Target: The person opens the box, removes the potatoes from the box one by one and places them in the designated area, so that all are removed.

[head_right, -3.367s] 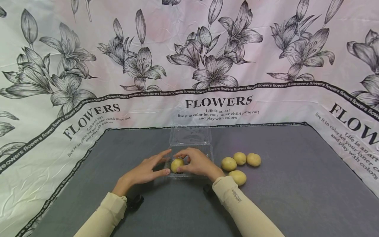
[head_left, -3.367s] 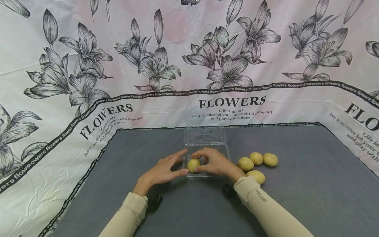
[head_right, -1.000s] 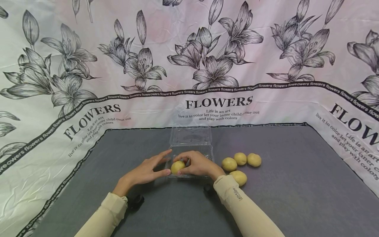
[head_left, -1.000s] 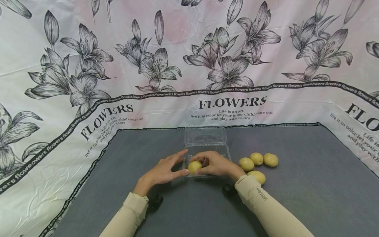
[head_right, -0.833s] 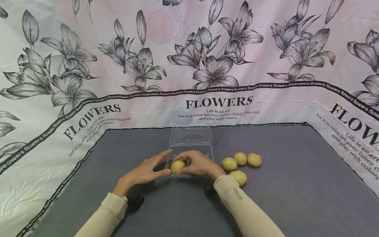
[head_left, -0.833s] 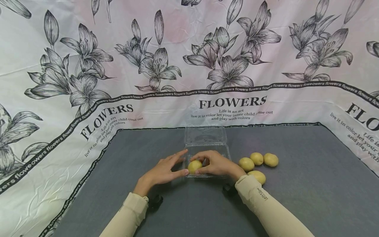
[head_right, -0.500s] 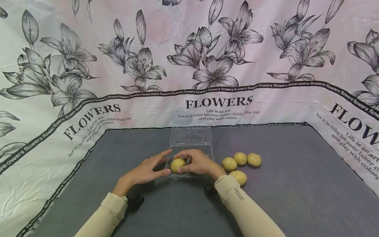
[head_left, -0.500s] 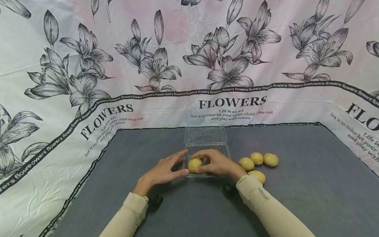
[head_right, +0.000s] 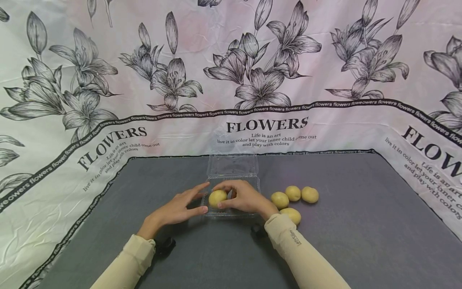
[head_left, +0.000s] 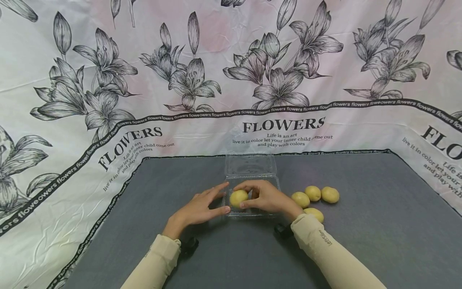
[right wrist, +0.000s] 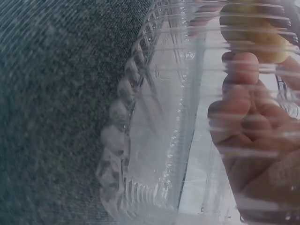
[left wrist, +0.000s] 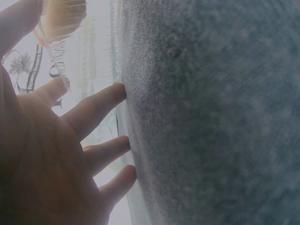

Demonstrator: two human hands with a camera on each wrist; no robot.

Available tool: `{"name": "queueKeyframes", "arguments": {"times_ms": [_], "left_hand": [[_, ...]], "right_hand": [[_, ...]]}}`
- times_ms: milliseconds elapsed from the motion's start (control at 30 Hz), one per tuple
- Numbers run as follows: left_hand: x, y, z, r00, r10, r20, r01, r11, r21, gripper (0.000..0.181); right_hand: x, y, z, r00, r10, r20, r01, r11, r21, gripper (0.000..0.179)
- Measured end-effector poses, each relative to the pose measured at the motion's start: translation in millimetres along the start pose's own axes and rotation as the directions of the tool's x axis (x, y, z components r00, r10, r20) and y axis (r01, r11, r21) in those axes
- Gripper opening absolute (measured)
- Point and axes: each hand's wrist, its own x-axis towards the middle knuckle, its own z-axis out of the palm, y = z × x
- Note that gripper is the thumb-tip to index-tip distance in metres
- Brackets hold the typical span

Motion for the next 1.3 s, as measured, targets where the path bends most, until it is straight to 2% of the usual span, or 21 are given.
{"name": "queueKeyframes", "arguments": {"times_ms": [233,500,833,1300], "left_hand": [[-0.3,0.4,-0.9,1.0,-0.006,0.001,0.006,1.0,0.0,0.08],[-0.2,0.1,0.2,1.0,0.003,-0.003,-0.003,1.0,0.0,0.081],[1.0,-0.7,1.1,1.0,0.004,-0.003,-0.004,1.0,0.005,0.083],[1.2,-2.2,2.5,1.0,0.007,-0.009,-0.007,1.0,0.006,0.081]], "right_hand": [[-2.9,2,-2,0.999,-0.033,-0.009,0.033,0.999,0.029,0.051],[-10.6,2,-4,0.998,-0.052,-0.046,0.051,0.998,-0.026,0.052],[-20.2,-2,-6,0.995,-0.059,-0.08,0.056,0.997,-0.046,0.051],[-29.1,-3,-6,0.992,-0.078,-0.103,0.076,0.997,-0.028,0.052]]}}
